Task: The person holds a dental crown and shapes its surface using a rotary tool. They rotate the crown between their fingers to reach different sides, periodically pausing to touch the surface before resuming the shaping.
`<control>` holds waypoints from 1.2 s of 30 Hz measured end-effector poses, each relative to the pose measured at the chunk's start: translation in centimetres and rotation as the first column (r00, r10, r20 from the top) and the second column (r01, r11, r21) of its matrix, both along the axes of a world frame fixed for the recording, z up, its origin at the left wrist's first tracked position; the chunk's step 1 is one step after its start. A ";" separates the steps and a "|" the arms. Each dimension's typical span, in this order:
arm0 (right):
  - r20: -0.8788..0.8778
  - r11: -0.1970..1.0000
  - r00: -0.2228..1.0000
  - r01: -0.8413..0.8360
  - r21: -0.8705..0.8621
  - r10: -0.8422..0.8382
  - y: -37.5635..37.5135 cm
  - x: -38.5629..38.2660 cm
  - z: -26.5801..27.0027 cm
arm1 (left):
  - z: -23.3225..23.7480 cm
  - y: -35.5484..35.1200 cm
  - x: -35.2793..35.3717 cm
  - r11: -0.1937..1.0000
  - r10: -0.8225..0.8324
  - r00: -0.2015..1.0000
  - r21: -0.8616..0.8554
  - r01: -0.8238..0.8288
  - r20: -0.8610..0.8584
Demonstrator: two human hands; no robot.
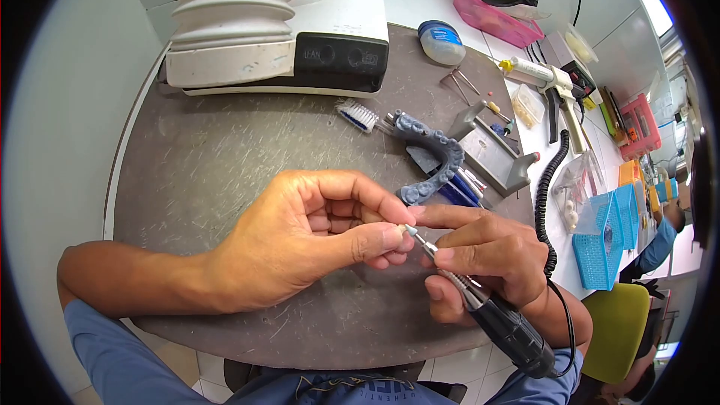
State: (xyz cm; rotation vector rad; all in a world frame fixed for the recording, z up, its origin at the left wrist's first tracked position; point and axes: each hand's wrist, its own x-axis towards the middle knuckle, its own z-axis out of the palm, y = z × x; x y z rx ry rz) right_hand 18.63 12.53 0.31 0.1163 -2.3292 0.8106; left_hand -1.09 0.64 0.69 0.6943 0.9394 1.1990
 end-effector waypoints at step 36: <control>-0.098 0.998 0.994 0.046 -0.050 -0.051 -0.3 -0.5 -0.3 | -0.1 0.0 -0.1 1.000 -0.009 1.000 -0.001 0.009 0.004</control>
